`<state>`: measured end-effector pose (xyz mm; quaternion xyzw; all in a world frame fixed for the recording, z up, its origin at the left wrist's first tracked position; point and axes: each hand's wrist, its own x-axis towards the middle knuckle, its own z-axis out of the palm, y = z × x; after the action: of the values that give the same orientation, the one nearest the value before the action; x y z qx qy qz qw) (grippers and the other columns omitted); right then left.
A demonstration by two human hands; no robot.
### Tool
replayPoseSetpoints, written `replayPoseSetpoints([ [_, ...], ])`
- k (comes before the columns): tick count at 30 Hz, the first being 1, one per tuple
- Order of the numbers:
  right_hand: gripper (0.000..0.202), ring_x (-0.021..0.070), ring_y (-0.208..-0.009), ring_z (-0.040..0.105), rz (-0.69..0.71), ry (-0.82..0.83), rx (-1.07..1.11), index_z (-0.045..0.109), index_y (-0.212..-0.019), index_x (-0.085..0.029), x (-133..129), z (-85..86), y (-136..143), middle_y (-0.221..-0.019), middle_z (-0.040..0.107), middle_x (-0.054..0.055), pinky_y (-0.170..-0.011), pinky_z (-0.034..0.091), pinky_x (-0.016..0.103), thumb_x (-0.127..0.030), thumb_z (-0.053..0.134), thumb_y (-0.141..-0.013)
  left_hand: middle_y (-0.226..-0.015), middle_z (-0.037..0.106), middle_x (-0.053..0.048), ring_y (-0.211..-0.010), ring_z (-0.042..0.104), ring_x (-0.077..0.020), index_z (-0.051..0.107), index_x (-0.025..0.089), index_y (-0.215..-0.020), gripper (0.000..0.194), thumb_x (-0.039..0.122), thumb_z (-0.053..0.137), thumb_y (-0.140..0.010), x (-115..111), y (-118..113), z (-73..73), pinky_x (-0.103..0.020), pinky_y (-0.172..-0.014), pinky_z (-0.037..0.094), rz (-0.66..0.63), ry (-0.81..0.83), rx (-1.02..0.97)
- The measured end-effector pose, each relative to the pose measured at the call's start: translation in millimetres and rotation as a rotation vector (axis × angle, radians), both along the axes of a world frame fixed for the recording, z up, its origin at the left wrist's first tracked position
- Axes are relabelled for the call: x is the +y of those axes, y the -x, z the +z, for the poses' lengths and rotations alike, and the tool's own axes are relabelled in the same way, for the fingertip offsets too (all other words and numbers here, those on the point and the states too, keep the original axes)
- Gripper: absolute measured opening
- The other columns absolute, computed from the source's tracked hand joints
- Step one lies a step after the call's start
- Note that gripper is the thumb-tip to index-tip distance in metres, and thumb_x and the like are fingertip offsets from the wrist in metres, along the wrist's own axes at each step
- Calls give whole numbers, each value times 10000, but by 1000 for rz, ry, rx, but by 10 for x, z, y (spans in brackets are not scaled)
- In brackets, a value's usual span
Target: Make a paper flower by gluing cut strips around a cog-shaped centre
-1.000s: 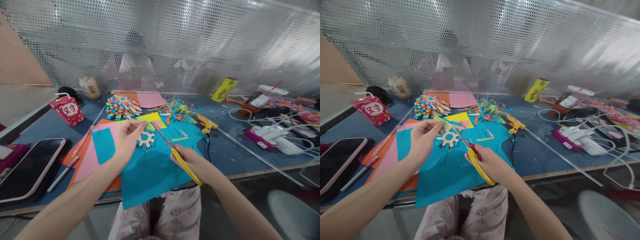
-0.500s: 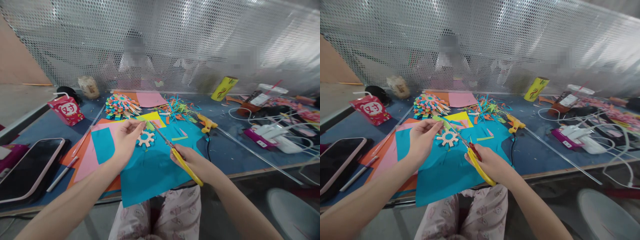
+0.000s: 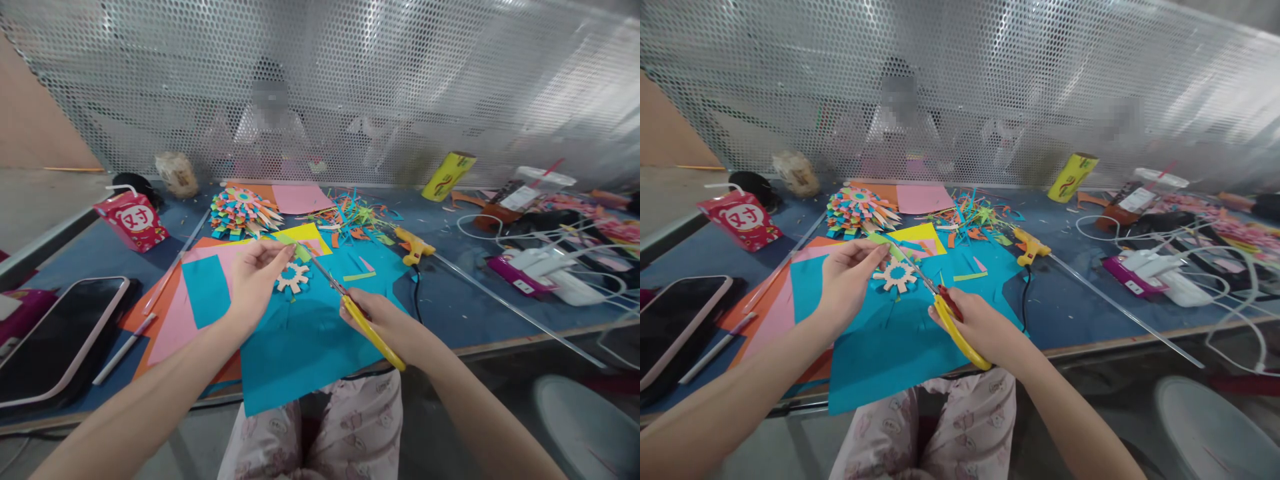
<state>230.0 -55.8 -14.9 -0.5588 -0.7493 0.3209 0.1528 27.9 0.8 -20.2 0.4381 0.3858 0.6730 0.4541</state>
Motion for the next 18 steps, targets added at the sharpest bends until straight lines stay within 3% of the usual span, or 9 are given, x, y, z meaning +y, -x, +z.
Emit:
replayPoseSetpoints([
  [18, 438, 103, -550, 363, -8, -11, -7, 397, -667, -212, 22, -24, -9, -633, 444, -27, -523, 305, 260, -609, 397, -851, -601, 672, 6, -531, 599, -97, 673, 168, -684, 230, 327, 818, -600, 20, 11, -38, -201, -503, 464, -25, 3, 2],
])
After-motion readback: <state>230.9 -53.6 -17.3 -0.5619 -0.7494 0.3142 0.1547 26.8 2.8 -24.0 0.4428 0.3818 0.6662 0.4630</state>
